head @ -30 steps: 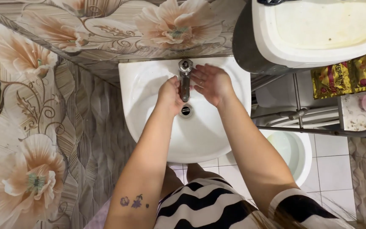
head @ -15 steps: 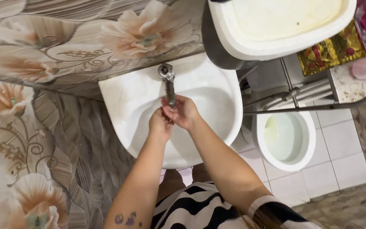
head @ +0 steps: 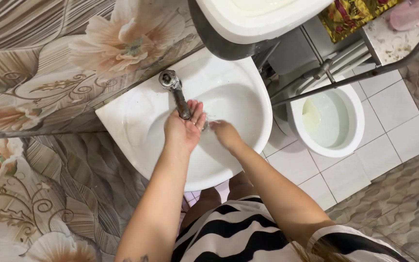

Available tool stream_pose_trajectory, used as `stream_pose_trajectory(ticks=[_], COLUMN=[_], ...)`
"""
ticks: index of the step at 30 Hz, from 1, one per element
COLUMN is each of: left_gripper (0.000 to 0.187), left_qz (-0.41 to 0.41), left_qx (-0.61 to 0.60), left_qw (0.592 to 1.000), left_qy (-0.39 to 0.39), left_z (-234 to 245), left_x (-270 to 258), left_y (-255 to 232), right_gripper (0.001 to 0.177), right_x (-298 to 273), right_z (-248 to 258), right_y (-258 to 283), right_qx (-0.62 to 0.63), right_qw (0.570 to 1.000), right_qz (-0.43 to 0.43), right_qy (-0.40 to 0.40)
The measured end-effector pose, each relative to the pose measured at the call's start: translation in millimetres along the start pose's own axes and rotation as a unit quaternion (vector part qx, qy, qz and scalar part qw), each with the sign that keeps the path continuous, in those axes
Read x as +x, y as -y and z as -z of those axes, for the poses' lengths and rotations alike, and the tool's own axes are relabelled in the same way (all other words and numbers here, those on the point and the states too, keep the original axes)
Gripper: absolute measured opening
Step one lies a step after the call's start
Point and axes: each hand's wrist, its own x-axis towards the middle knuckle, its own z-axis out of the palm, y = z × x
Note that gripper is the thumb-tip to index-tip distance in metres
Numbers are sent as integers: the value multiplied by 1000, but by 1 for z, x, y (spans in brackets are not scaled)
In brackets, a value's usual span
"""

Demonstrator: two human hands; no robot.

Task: The person scrubs the inside of a white bathroom sink with a small brush, rinses the brush and their hands under running water, and wipes the sink basin and faucet area. The person then places the brush on a nearby container.

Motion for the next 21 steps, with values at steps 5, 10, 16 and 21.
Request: stream_pose_trajectory(ticks=[5,10,16,21], left_gripper=[27,28,29,40], left_qz=[-58,-80,-68,-219], left_qx=[28,-76,-216,-51], left_qw=[995,992,974,974], left_qy=[-75,-62,-22,4], left_z=[29,50,24,-59], left_x=[-13,28,69,91], left_y=[24,19,63,76], right_gripper=[31,27,22,21], right_x=[-33,-55,-82,-107], right_z=[-1,10,26,43], right_y=[-7,19,23,20], right_qx=[-583,-535,-323,-261], right_qw=[804,823,886,867], right_qz=[105,187,320,411], right_qy=[49,35,-92,-108])
